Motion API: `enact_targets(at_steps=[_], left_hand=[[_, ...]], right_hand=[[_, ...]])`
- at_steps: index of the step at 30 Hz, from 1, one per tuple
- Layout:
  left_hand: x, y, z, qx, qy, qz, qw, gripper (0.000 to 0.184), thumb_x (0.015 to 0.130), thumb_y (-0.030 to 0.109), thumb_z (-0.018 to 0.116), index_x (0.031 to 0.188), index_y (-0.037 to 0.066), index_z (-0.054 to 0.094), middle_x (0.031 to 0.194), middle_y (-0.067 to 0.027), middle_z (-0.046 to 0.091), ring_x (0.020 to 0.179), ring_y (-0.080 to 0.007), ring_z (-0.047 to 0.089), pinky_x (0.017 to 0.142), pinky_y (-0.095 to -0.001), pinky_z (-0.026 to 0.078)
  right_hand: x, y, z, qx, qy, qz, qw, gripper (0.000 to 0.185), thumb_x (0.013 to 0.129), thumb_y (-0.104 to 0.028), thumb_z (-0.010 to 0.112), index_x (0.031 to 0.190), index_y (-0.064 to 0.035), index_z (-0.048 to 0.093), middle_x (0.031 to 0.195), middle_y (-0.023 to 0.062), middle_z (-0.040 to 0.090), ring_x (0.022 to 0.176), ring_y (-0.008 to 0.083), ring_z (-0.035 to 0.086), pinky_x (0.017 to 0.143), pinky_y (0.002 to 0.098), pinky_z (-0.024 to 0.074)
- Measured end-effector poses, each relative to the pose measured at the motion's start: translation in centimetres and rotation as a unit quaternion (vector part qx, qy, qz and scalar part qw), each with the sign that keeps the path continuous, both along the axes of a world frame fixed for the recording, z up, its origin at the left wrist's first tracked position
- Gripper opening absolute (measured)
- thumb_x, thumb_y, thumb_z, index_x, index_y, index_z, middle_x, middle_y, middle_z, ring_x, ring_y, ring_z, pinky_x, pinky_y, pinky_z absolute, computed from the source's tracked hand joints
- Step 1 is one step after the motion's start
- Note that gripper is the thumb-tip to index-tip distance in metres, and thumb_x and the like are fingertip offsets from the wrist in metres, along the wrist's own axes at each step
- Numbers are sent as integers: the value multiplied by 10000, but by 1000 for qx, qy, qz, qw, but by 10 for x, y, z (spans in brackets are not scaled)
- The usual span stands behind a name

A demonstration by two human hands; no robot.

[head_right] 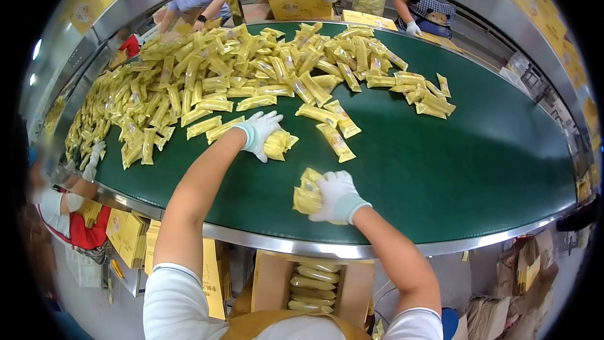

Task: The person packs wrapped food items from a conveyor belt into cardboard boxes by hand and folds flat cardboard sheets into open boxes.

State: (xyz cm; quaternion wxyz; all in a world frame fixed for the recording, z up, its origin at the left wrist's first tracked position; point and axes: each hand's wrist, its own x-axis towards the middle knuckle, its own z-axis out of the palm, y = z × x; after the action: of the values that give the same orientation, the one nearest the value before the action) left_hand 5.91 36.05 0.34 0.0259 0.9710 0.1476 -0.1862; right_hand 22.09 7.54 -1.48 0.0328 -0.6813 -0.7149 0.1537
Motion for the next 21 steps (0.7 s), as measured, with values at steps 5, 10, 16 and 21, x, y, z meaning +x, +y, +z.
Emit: enact_targets(at_steps=[5,10,16,21], left_hand=[[-8,-17,-5,7,12,22,1000,1066,551,448,919,1425,62,447,1534,-231,374,1462,-376,322,1233,-457,238],[-31,-65,12,-68,-35,138,987,1159,543,510,915,1477,67,388,1361,-209,464,1188,-418,543,1073,-460,445],[-39,-83,-22,52,-52,186,980,1371,586,691,808,1594,26,158,1461,-220,449,1294,-381,501,1098,-462,396],[-56,-122,-10,47,-57,253,965,1280,625,706,766,1564,4,251,1351,-193,545,1250,-344,532,1091,-440,366]], right_hand=[[37,-55,9,-20,-22,-34,999,803,622,-529,823,1219,-39,601,1295,210,535,1224,391,517,1067,479,382],[41,-94,-9,117,-17,-39,992,828,630,-508,821,1289,-80,560,1352,238,489,1188,416,524,1023,487,404],[29,-85,-11,44,-78,-126,988,1179,651,-597,792,1554,-74,244,1354,248,485,1218,398,517,1007,490,432],[24,-91,-13,22,68,-244,967,1113,705,-581,792,1527,-14,302,1229,204,582,1147,322,575,980,429,468]])
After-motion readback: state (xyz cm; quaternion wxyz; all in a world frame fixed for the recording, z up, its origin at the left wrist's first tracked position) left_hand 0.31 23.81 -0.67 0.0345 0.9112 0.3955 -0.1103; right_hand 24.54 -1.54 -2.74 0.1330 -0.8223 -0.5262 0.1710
